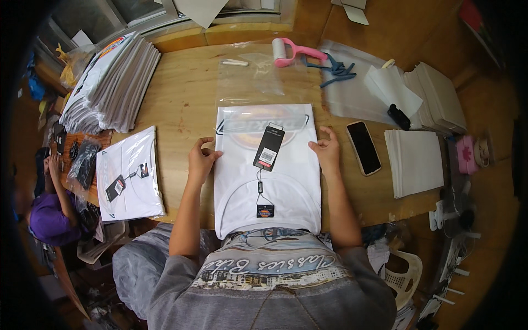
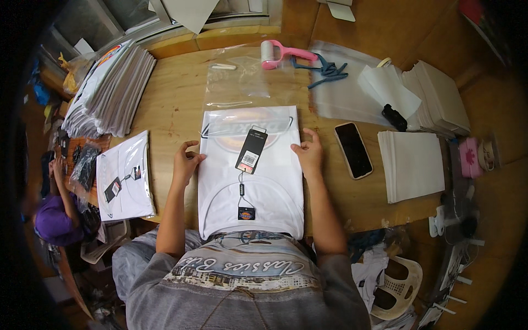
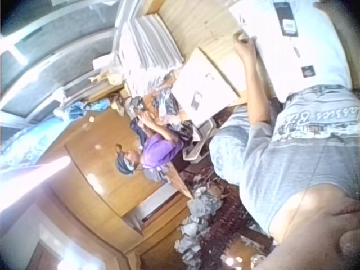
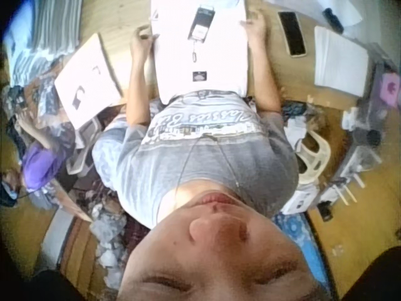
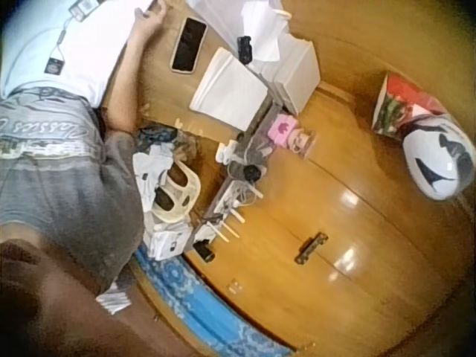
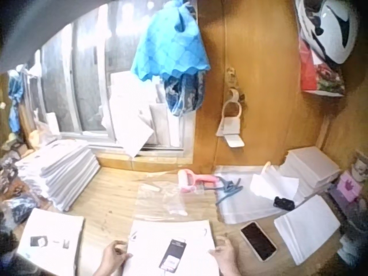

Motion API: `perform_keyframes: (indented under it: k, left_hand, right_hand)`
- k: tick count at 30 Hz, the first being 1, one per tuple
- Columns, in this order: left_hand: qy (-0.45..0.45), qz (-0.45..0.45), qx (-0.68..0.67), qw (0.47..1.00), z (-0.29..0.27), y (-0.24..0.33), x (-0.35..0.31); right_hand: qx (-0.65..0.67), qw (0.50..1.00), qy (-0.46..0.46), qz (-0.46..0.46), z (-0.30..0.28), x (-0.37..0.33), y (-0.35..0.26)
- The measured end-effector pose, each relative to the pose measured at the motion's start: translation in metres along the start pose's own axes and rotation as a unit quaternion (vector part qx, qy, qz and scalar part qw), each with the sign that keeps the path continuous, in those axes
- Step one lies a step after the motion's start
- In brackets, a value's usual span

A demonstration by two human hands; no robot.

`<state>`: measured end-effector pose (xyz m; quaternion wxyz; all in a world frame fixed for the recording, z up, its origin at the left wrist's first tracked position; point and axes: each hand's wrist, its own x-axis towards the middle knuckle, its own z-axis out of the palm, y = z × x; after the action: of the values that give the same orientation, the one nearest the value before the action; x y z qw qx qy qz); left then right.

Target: The person folds a white t-shirt using a cardboard template, places it into a clear plastic bag, and stacks it with other packaged shirts. The process is repeated for multiple shirts.

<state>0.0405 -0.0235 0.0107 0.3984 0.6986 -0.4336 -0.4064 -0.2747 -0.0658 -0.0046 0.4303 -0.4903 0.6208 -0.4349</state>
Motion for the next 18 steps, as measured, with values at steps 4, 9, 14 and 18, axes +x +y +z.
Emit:
perform_keyframes:
  k: [4, 9, 14, 18]
  left_hand:
    - [-0.051, -0.069, -0.195, 0.977, 0.005, -0.017, 0.005]
    - [-0.012, -0.020, -0.145, 0.989, 0.002, -0.019, 0.000]
    - [0.040, 0.091, -0.028, 0.995, -0.001, -0.020, 0.034]
    - [0.025, 0.087, -0.067, 0.994, 0.008, -0.019, 0.051]
  right_hand:
    - [0.291, 0.948, -0.052, 0.123, 0.004, 0.000, -0.004]
    - [0.000, 0.999, -0.017, 0.028, -0.001, 0.002, 0.017]
    - [0.076, 0.997, -0.005, 0.001, -0.008, 0.032, 0.012]
    - [0.084, 0.994, -0.061, 0.018, -0.009, 0.054, 0.014]
